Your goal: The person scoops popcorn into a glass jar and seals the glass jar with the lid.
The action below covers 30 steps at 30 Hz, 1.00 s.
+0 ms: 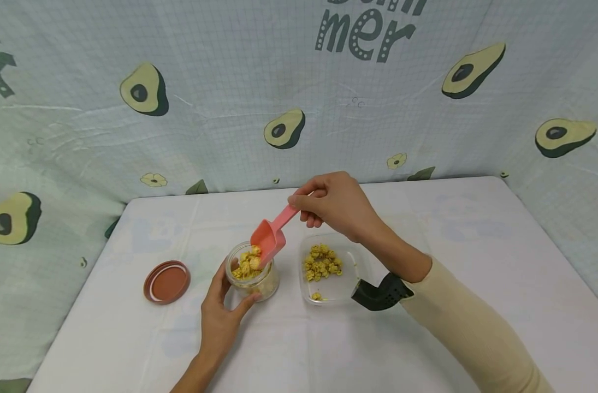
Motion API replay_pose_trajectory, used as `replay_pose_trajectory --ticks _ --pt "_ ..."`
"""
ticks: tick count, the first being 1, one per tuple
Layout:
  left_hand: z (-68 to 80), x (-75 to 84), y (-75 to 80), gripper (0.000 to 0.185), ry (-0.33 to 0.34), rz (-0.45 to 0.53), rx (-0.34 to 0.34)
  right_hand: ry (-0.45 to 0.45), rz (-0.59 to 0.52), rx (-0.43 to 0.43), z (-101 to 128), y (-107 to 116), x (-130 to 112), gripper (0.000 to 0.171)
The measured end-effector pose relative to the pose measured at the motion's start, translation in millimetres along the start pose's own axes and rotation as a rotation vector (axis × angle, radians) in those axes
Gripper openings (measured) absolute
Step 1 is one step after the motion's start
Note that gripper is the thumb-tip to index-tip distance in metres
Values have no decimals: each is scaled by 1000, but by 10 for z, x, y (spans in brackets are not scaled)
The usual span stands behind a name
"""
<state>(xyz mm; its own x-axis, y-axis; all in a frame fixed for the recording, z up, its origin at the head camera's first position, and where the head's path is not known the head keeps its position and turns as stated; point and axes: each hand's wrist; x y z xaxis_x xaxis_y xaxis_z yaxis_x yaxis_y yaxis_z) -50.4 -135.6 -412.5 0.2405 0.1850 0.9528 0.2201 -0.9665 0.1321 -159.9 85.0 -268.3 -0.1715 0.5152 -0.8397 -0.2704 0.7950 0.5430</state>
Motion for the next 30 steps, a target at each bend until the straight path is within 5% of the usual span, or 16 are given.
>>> replay_pose_trajectory --ticks 9,17,21,24,28,30 --pt "-4 -14 0 86 -16 10 -1 39 46 8 16 9 -59 13" --pt "-4 -202 23 89 -38 35 -8 1 30 15 68 55 38 11" --pt "1 -89 -1 88 -10 16 -11 -31 -6 31 126 107 138 12" --pt "0 -152 7 90 -2 2 -10 -44 -32 46 191 165 223 14" --pt "9 -163 14 90 -29 -17 -4 -59 -47 65 274 256 345 17" --pt "17 -43 0 88 -48 -40 3 -71 -45 72 314 303 408 18"
Point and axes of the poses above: each hand's wrist, its own z-axis away from the middle knuckle, its own y-axis out of the back of the hand, x = y × z, and after that the axes turned 10 degrees about z, right-handed
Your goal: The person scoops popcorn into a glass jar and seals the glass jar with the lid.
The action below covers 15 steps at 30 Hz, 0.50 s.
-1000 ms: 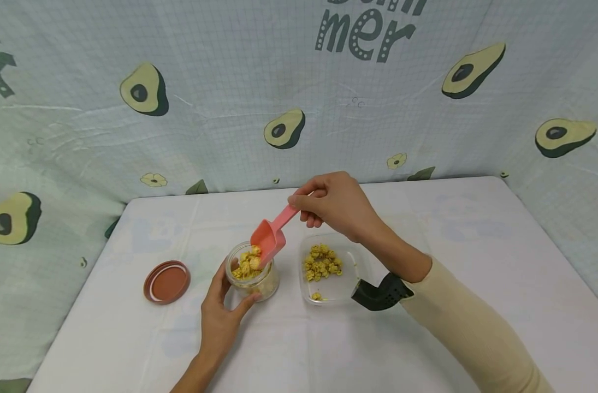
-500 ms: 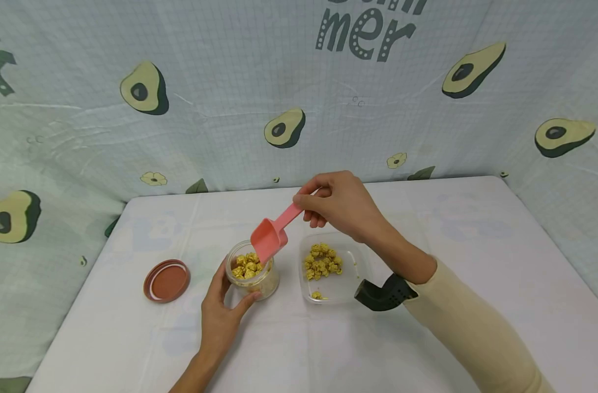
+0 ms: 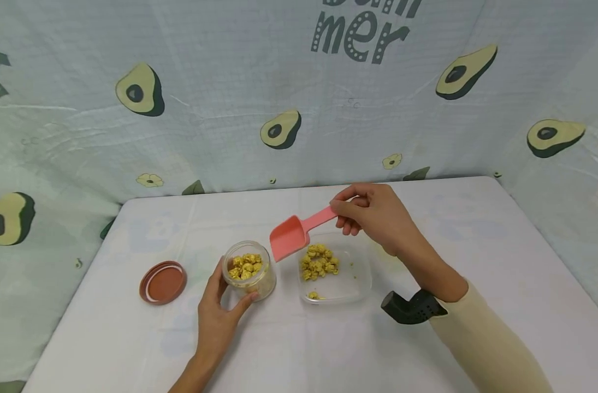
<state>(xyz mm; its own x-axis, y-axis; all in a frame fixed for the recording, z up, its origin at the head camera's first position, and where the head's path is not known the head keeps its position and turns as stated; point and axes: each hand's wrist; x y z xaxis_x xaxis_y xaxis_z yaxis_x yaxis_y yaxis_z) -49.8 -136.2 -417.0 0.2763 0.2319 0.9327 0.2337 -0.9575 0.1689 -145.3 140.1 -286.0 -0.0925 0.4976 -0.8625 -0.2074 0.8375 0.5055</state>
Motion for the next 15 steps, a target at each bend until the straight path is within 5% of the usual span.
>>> replay_pose_trajectory --ticks 9,15 --pt "23 95 -15 82 -187 -38 80 -81 25 1 181 180 294 24" --pt "44 67 -24 81 -315 33 164 -112 59 -11 297 243 492 21"
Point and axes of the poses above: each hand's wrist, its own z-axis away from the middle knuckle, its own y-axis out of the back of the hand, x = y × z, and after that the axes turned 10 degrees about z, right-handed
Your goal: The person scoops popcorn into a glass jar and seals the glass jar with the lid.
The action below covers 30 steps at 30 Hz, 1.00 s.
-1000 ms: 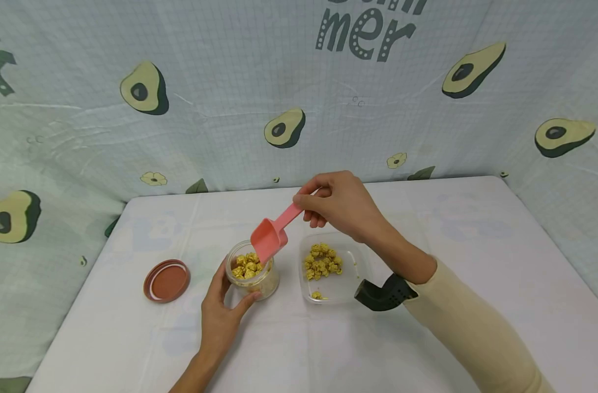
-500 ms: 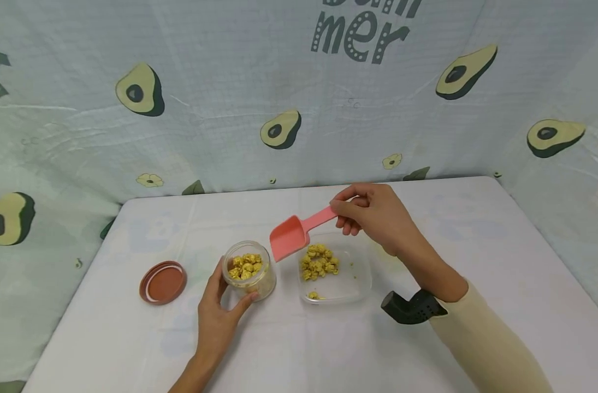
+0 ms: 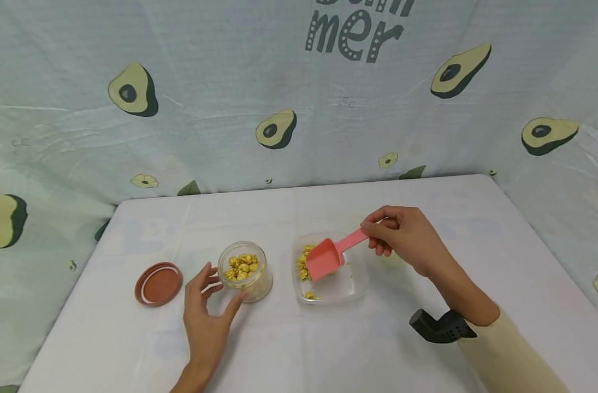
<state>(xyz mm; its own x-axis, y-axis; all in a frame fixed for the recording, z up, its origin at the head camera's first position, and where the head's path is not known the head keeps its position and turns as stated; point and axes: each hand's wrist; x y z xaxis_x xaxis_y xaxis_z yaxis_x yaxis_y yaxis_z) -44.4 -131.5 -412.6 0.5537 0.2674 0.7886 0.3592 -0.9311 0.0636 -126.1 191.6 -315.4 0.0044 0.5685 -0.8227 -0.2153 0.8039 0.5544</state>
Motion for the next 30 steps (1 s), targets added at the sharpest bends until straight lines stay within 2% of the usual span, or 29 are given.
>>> replay_pose_trajectory --ticks 4,8,12,15,18,24,30 --pt "45 -88 22 75 -48 104 70 -3 20 -14 39 -1 125 23" --pt "93 -179 34 59 -132 207 119 -1 18 -23 57 -26 220 22" --pt "123 -181 -5 49 -239 259 123 17 3 -42 68 -80 293 21" --pt "134 -159 -45 49 -284 288 104 12 -3 -48 85 -128 332 21" --pt "135 -139 -73 48 -300 298 82 -1 -24 -52 112 -179 350 21" --pt "133 -106 -102 45 -288 276 52 2 -123 -54 182 -319 377 24" --pt "109 2 -128 40 -275 271 30 -15 -230 3 223 -420 358 30"
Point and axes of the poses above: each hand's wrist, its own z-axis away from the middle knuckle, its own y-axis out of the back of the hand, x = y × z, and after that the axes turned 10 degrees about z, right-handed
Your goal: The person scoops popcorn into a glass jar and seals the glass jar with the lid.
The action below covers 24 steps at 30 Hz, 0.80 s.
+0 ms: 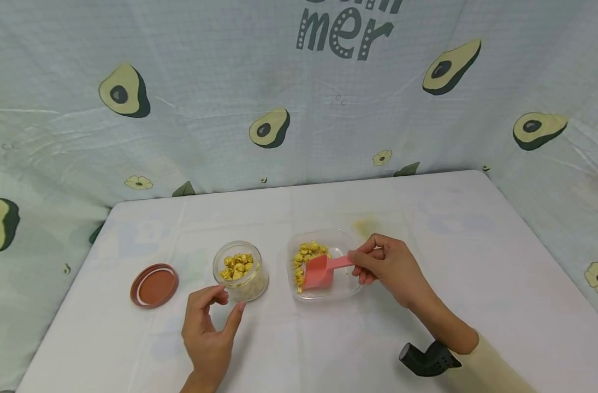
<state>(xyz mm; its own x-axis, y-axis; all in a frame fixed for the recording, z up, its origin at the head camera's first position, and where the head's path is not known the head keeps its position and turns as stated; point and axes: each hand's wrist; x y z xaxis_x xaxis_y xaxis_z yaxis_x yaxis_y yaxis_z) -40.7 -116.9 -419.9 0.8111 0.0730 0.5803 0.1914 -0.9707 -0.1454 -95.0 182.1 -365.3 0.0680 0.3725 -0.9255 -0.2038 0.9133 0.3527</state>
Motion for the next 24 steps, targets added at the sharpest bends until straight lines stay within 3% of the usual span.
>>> replay_pose_trajectory --ticks 15,24 --pt "-45 69 -38 38 13 -17 -30 33 114 89 138 323 -176 30" --pt "-48 89 -42 36 33 -22 -61 54 175 40 184 322 -354 35"
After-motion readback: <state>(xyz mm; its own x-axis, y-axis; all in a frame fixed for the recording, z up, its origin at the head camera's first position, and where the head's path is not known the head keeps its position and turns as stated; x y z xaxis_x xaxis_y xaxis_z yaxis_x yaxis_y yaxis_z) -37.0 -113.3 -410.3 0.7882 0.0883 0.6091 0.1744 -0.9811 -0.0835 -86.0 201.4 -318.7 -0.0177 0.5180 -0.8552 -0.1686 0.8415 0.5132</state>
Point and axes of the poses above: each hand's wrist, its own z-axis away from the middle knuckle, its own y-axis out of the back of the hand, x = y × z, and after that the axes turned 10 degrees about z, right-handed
